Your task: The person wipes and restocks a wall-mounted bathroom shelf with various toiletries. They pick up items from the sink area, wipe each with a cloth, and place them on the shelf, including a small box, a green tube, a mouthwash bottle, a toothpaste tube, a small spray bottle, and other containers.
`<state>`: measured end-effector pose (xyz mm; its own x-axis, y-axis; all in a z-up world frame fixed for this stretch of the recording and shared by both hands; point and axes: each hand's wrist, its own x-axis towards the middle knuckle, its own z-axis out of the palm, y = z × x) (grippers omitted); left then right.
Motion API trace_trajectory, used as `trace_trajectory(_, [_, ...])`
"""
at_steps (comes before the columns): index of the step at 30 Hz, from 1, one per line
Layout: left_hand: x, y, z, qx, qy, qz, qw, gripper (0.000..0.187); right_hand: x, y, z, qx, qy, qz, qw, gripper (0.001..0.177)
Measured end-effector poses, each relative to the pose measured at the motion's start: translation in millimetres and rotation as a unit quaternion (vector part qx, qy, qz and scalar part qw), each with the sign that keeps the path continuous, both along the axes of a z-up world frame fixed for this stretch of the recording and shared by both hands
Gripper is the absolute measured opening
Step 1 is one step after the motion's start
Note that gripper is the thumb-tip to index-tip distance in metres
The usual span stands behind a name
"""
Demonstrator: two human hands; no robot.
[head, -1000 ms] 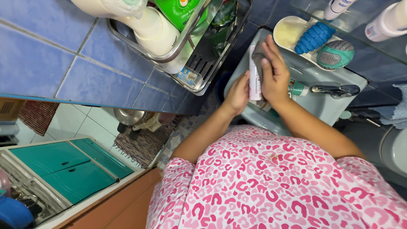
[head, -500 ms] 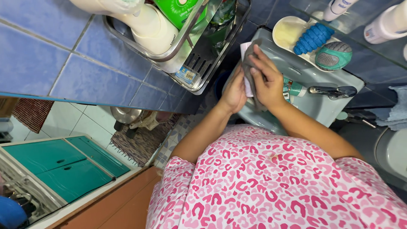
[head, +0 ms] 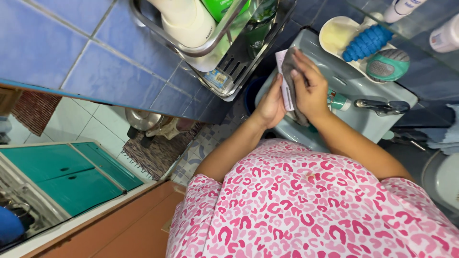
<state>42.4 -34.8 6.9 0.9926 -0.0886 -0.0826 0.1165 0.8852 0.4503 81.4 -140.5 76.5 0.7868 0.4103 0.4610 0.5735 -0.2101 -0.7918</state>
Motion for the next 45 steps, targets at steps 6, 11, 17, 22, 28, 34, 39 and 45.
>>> trace_trajectory(6, [-3,34,3,-0.01,-0.015,0.012,1.0,0.057,-33,5,4,-0.011,0.02,0.075,0.997,0.028])
trace_trajectory(11, [-3,48,-1,0.078,-0.002,0.019,0.997,0.059,-32,15,8,-0.071,-0.078,0.026,0.994,0.027])
trace_trajectory(17, [-9,62,-3,0.278,-0.066,0.02,0.958,0.064,-17,24,8,-0.031,-0.039,-0.059,0.997,0.028])
trace_trajectory(22, [-26,60,12,0.6,-0.108,0.117,0.784,0.064,-18,17,3,0.049,0.128,-0.071,0.988,0.027])
trace_trajectory(28, [-29,55,35,0.645,-0.094,0.158,0.741,0.066,10,21,-4,0.095,0.272,0.01,0.957,0.044])
trace_trajectory(34, [-11,48,21,0.641,-0.075,0.164,0.746,0.07,58,7,-17,0.122,0.238,0.039,0.963,0.038])
trace_trajectory(39, [7,49,4,0.635,-0.057,0.183,0.748,0.072,113,16,-20,0.182,0.143,0.081,0.969,0.039])
trace_trajectory(45, [13,43,0,0.623,-0.047,0.186,0.758,0.065,166,45,-23,0.109,-0.026,0.02,0.994,0.032])
